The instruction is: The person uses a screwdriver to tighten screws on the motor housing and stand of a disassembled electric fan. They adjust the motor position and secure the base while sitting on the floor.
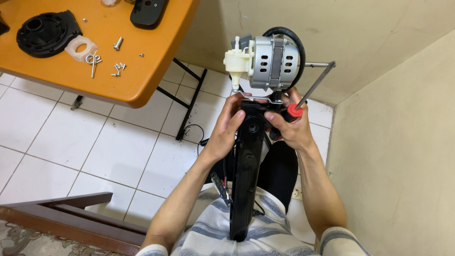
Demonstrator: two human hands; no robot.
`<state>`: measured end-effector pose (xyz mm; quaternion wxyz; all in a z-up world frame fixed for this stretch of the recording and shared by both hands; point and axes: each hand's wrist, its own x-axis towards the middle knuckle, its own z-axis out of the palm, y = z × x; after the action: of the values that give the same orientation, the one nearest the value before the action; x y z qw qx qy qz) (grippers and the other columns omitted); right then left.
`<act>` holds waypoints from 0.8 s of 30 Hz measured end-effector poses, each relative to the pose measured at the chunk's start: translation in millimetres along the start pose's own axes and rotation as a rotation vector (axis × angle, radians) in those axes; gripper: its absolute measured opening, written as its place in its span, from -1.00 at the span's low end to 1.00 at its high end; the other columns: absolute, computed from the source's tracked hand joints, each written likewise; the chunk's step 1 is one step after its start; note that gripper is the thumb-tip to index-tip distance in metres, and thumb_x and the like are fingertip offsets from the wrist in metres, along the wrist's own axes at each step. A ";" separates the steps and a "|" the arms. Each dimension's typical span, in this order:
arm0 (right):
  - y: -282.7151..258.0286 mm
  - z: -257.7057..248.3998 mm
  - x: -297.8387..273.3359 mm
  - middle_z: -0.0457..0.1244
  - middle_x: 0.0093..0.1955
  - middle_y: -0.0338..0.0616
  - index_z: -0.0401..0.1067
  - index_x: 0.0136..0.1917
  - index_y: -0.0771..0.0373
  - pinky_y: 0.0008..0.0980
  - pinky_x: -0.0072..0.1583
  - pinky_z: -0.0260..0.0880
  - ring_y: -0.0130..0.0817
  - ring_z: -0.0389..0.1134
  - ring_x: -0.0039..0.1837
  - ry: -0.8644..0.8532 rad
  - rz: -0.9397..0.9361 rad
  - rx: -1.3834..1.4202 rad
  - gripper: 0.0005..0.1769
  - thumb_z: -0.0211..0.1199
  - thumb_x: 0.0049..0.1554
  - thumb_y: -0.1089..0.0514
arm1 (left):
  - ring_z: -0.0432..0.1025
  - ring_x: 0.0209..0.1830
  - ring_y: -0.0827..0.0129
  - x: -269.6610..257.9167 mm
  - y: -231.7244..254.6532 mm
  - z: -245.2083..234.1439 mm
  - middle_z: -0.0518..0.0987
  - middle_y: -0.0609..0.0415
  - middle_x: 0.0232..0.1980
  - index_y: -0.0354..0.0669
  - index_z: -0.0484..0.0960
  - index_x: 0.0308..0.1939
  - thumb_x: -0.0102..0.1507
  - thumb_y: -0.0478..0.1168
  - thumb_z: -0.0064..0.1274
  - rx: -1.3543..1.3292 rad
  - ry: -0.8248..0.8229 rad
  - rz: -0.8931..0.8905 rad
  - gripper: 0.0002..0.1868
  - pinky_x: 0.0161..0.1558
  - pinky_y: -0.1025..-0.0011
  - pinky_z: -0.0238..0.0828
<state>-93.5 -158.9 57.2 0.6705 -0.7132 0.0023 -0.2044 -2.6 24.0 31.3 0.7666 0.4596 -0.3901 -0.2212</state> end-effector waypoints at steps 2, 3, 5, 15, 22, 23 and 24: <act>-0.1 1.5 3.0 0.32 0.30 -0.01 0.14 0.50 0.40 -0.38 0.26 0.42 -0.35 0.36 0.29 -0.019 -0.093 -0.022 -0.27 0.38 0.18 0.18 | 0.41 0.31 0.31 11.7 -0.1 1.1 0.54 -0.11 0.26 -0.30 0.34 0.30 0.54 0.00 -0.22 0.046 0.027 0.036 -0.56 0.41 0.32 0.30; 0.3 3.5 2.9 0.30 0.35 0.00 0.14 0.51 0.41 -0.35 0.37 0.37 -0.33 0.33 0.37 -0.027 -0.136 -0.027 -0.27 0.38 0.19 0.19 | 0.43 0.28 0.31 14.6 -0.5 2.2 0.57 -0.12 0.22 -0.32 0.39 0.26 0.55 0.00 -0.21 0.068 0.045 0.050 -0.57 0.39 0.32 0.34; 0.3 6.9 2.8 0.29 0.36 0.00 0.14 0.51 0.41 -0.32 0.44 0.35 -0.30 0.33 0.41 -0.032 -0.145 -0.016 -0.26 0.39 0.19 0.17 | 0.50 0.16 0.32 20.6 -2.3 2.0 0.62 -0.12 0.13 -0.30 0.44 0.19 0.54 0.04 -0.27 -0.038 0.094 -0.061 -0.55 0.26 0.34 0.44; -1.7 20.7 7.4 0.32 0.31 -0.02 0.14 0.50 0.40 -0.37 0.34 0.39 -0.36 0.34 0.34 -0.059 -0.087 0.006 -0.24 0.40 0.17 0.13 | 0.54 -0.10 0.02 52.3 -12.5 -23.2 0.49 -0.16 0.00 -0.34 0.44 0.35 0.34 0.27 0.03 -0.485 0.069 -0.428 -0.22 -0.13 -0.03 0.56; -9.0 21.8 11.9 0.32 0.30 -0.05 0.20 0.46 0.41 -0.43 0.25 0.42 -0.40 0.33 0.30 -0.068 -0.095 -0.021 -0.30 0.40 0.18 0.13 | 0.42 0.19 0.35 56.7 2.7 -26.9 0.52 -0.07 0.20 -0.34 0.40 0.32 0.36 -0.04 0.10 -0.201 -0.100 -0.190 -0.43 0.22 0.32 0.41; -10.0 21.9 11.0 0.34 0.25 -0.05 0.20 0.46 0.40 -0.44 0.11 0.43 -0.41 0.35 0.17 -0.047 -0.039 -0.028 -0.28 0.41 0.14 0.13 | 0.42 0.18 0.36 55.8 4.2 -28.0 0.53 -0.05 0.20 -0.32 0.40 0.32 0.36 -0.08 0.10 -0.209 -0.130 -0.202 -0.46 0.22 0.32 0.41; -11.3 21.3 9.4 0.36 0.19 -0.05 0.20 0.45 0.38 -0.45 -0.02 0.45 -0.42 0.37 0.05 -0.026 0.017 -0.034 -0.25 0.41 0.10 0.13 | 0.42 0.17 0.38 55.0 5.4 -29.0 0.53 -0.03 0.19 -0.29 0.39 0.32 0.35 -0.12 0.09 -0.216 -0.161 -0.215 -0.48 0.22 0.33 0.41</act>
<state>-81.7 -140.0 70.3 0.6598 -0.7271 0.0033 -0.1894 53.4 3.7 49.9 0.7496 0.3945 -0.3727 -0.3789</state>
